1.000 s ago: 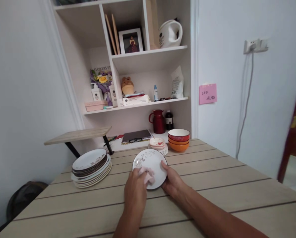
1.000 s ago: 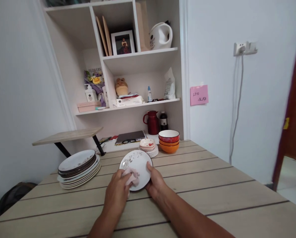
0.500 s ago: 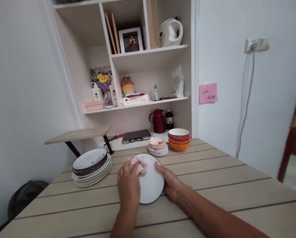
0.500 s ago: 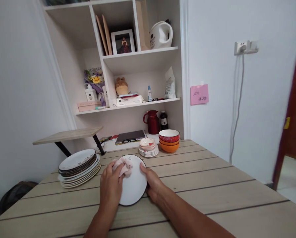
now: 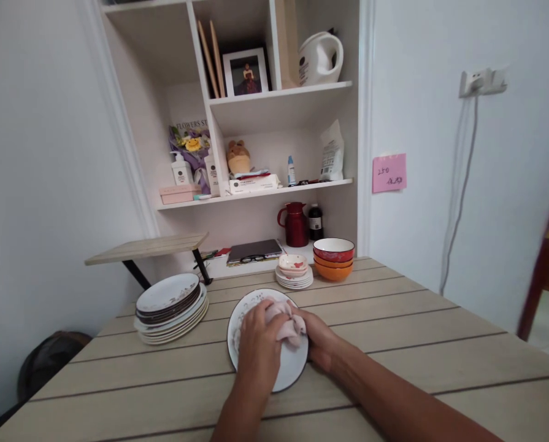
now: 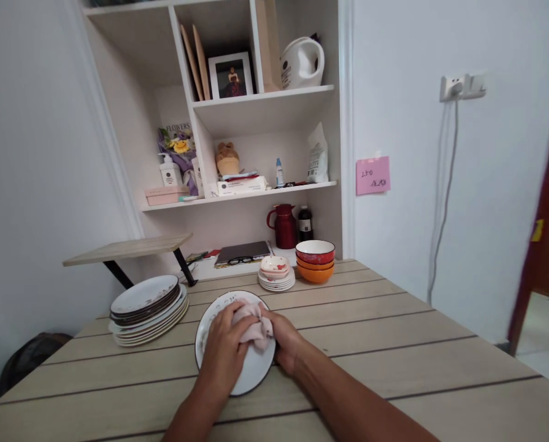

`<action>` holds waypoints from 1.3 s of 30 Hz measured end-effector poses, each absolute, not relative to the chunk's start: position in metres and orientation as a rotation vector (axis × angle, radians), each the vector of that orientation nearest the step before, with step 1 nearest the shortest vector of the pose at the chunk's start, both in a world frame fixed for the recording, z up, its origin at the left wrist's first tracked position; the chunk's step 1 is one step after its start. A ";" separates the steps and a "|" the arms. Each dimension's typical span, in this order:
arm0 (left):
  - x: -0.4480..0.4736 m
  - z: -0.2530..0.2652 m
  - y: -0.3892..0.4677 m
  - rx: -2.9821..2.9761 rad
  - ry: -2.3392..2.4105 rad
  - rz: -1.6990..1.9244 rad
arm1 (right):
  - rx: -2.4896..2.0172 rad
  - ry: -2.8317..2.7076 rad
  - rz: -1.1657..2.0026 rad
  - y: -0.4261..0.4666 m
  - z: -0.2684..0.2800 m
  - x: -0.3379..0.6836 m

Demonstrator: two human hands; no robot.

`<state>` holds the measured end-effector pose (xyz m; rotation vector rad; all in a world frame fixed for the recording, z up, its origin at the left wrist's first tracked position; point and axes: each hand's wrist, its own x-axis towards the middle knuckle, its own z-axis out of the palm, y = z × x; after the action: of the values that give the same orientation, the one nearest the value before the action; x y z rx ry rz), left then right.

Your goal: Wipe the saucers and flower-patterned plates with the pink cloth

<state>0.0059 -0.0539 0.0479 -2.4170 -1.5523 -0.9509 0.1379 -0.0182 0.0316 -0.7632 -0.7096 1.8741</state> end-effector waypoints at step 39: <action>0.006 0.059 -0.060 -2.276 -1.621 -0.599 | -0.615 -0.507 1.837 -0.010 0.029 0.144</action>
<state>0.0062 -0.0598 0.0592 -2.2759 -1.6212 -0.5986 0.1438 -0.0103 0.0288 -0.6150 -0.5071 1.8365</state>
